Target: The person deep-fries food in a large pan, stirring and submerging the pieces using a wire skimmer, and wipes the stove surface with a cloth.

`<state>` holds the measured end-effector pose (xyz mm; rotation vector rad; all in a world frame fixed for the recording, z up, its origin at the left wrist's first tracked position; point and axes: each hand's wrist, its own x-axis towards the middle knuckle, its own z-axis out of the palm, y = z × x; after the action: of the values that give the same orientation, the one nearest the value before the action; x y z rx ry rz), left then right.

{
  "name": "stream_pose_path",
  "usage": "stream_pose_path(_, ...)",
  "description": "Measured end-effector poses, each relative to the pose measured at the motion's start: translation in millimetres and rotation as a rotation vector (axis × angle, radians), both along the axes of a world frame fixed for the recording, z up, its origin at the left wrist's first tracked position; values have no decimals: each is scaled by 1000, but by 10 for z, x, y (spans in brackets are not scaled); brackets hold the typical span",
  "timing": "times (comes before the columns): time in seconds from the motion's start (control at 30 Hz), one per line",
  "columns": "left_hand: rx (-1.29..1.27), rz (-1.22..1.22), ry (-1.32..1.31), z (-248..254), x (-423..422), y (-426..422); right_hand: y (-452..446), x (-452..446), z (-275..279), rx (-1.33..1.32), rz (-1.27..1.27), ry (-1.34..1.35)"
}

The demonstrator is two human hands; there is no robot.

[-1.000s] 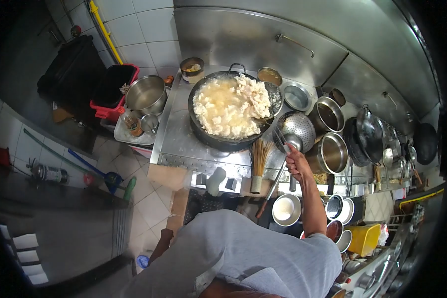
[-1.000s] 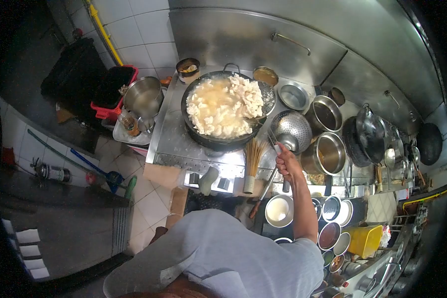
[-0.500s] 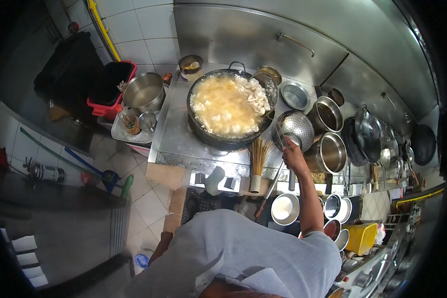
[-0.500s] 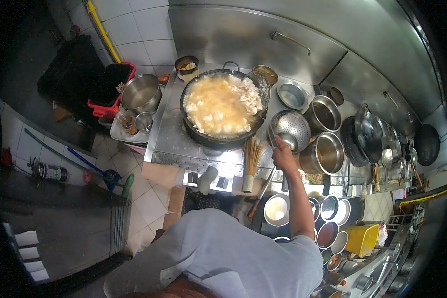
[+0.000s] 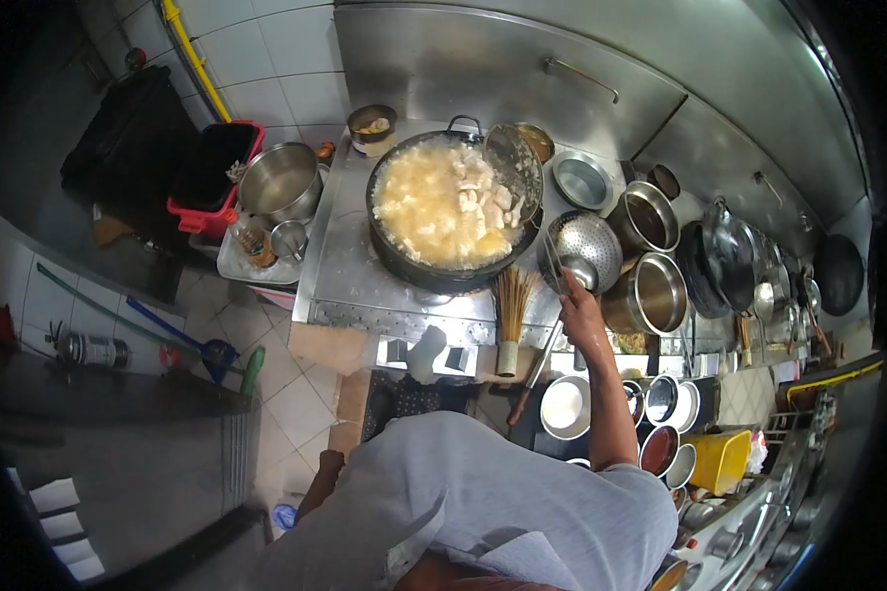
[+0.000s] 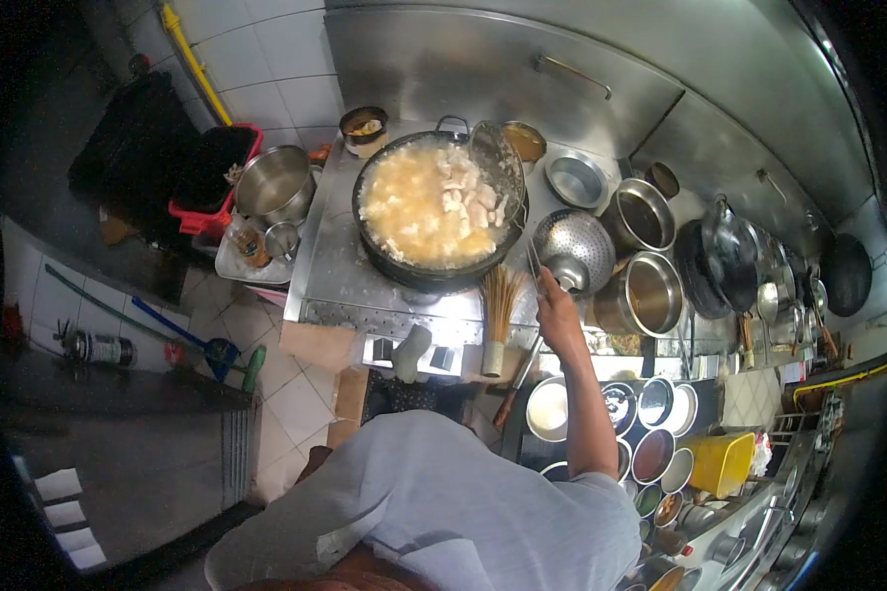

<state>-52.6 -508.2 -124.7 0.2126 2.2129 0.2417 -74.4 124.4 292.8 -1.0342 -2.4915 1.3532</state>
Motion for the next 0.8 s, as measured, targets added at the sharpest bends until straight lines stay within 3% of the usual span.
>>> stream_pose_path(0.03, -1, -5, -1, -2, -7, -4, -5, 21, 5, -1, -5, -1)
stream_pose_path(0.1, 58, 250, -73, 16, -17, 17, -12, 62, 19, -161, -53, 32)
stream_pose_path(0.13, 57, 248, -74, 10, -19, 17, -13, 73, 41, -161, -56, 31)
stream_pose_path(0.2, 107, 579, -129, 33, -26, 20, -11, 88, 101, -257, -118, 22)
stream_pose_path(0.23, 107, 578, -129, 31, -39, -7, -10, 99, 119, -258, -119, 23)
stream_pose_path(0.3, -36, -529, 215, 119, -95, -31, -11, 129, 135, -272, -141, 56)
stream_pose_path(0.53, -71, -581, 220, 125, -200, -114, -39, 105, 109, -271, -164, 44)
stream_pose_path(0.6, -68, -632, 239, 287, -212, -83, -18, 110, -53, -17, -110, 125)
stream_pose_path(0.7, -77, -623, 229, 285, -177, -73, -14, 86, -123, 90, -72, 191)
stream_pose_path(0.8, -51, -604, 242, 129, -130, -119, -133, -34, 42, -60, -98, 196)
